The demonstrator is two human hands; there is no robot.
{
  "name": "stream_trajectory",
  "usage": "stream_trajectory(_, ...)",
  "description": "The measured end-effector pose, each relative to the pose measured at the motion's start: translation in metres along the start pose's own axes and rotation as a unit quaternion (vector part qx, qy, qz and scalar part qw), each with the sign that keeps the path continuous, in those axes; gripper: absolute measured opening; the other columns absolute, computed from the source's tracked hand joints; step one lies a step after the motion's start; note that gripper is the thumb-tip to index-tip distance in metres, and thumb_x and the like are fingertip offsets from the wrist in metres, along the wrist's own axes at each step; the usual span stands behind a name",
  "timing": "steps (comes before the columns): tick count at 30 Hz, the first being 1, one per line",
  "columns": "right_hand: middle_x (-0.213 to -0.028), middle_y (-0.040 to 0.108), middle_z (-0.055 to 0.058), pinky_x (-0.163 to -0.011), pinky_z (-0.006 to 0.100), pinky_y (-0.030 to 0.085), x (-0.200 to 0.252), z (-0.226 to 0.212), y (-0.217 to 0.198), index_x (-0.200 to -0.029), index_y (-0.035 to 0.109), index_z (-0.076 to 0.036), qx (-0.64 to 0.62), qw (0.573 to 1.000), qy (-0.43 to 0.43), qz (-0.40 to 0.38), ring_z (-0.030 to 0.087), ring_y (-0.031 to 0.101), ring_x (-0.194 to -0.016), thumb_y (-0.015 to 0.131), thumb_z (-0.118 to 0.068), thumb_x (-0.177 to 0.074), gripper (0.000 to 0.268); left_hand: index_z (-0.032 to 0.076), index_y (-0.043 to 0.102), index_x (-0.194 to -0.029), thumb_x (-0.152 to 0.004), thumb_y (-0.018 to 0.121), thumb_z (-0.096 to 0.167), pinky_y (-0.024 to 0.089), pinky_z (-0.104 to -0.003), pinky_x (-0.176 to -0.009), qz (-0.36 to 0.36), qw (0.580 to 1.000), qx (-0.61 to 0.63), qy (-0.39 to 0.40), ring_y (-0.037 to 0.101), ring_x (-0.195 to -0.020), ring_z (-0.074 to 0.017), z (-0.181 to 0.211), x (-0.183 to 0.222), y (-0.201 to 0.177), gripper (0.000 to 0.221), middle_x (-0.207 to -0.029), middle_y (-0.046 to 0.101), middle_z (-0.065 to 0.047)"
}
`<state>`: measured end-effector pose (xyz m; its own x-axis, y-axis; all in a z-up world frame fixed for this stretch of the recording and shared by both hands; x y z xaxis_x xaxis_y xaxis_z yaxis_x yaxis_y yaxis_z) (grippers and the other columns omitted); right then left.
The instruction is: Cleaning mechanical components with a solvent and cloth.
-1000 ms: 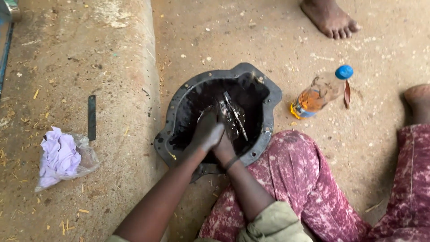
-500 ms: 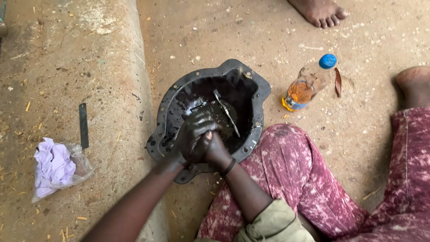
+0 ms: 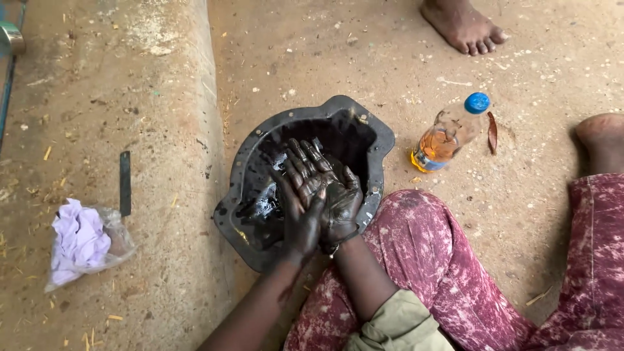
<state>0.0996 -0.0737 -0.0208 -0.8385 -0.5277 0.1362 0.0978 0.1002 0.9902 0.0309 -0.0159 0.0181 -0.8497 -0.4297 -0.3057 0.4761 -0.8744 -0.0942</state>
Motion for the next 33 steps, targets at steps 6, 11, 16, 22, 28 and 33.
stream_trajectory(6, -0.134, 0.062, 0.025, -0.105, 0.046, 0.057, -0.003, 0.010, -0.070, -0.137, 0.055, 0.006, -0.018, 0.998, 0.019, 0.064, 0.036, 0.065, -0.117, 0.042, -0.043, -0.101, 0.062, -0.002, 0.034, -0.153, -0.102, 0.072, 0.023, 0.054, -0.042, -0.107, -0.010, 0.969, 0.242, -0.046, 0.060, -0.124, -0.0269, -0.058, -0.017, -0.007, 0.069, -0.138, 0.057, -0.022)
stream_trajectory(11, -0.116, 0.071, 0.020, -0.084, 0.035, 0.061, -0.013, 0.006, -0.060, -0.129, 0.063, 0.001, -0.061, 0.993, -0.068, -0.073, 0.024, 0.068, -0.095, 0.044, -0.035, -0.114, 0.043, -0.008, 0.063, -0.134, -0.105, 0.067, 0.037, 0.055, -0.048, -0.086, 0.076, 0.952, -0.086, -0.285, 0.065, -0.093, -0.0376, -0.049, -0.022, -0.009, 0.054, -0.112, 0.070, -0.030)
stream_trajectory(16, -0.110, 0.069, 0.014, -0.085, 0.034, 0.059, -0.023, 0.013, -0.114, -0.119, 0.059, -0.002, 0.232, 0.955, -0.171, 0.075, 0.019, 0.068, -0.098, 0.044, -0.042, -0.110, 0.043, -0.002, 0.017, -0.162, -0.107, 0.041, 0.057, 0.044, -0.045, -0.110, 0.052, 0.991, -0.103, -0.075, 0.056, -0.130, -0.0341, -0.021, 0.001, 0.004, 0.085, -0.144, 0.054, -0.027)
stream_trajectory(22, -0.135, 0.060, 0.015, -0.103, 0.032, 0.054, -0.010, 0.048, -0.091, -0.147, 0.045, -0.002, 0.390, 0.908, -0.153, -0.027, 0.018, 0.063, -0.118, 0.051, -0.042, -0.105, 0.059, -0.004, 0.029, -0.155, -0.113, 0.022, 0.063, 0.033, -0.048, -0.118, 0.011, 0.980, 0.018, -0.196, 0.037, -0.143, -0.0388, -0.095, 0.032, -0.022, 0.079, -0.156, 0.033, -0.032)
stream_trajectory(28, -0.150, 0.056, 0.019, -0.108, 0.035, 0.051, 0.008, 0.043, -0.039, -0.157, 0.043, 0.001, 0.263, 0.926, -0.205, -0.180, 0.026, 0.057, -0.132, 0.043, -0.040, -0.117, 0.057, 0.007, 0.011, -0.165, -0.101, 0.057, 0.050, 0.035, -0.054, -0.122, 0.008, 0.967, -0.254, -0.037, 0.039, -0.148, -0.0447, 0.021, 0.016, -0.001, 0.089, -0.164, 0.030, -0.030)
stream_trajectory(33, -0.149, 0.057, 0.015, -0.116, 0.036, 0.047, 0.003, 0.035, -0.041, -0.153, 0.043, -0.005, 0.323, 0.927, -0.178, -0.068, 0.026, 0.056, -0.139, 0.047, -0.038, -0.106, 0.057, 0.011, -0.005, -0.164, -0.095, 0.061, 0.057, 0.061, -0.050, -0.101, -0.108, 0.985, -0.100, -0.094, 0.064, -0.131, -0.0341, -0.007, 0.004, -0.004, 0.106, -0.163, 0.041, -0.023)
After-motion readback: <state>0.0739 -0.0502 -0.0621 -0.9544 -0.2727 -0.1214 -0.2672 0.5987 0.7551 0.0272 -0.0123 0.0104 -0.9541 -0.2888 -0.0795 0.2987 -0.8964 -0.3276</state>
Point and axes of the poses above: each hand's wrist, its own x-axis away from the middle knuckle, its own y-axis out of the palm, z = x × y, the point moved 6 cm from there along -x, towards the middle knuckle
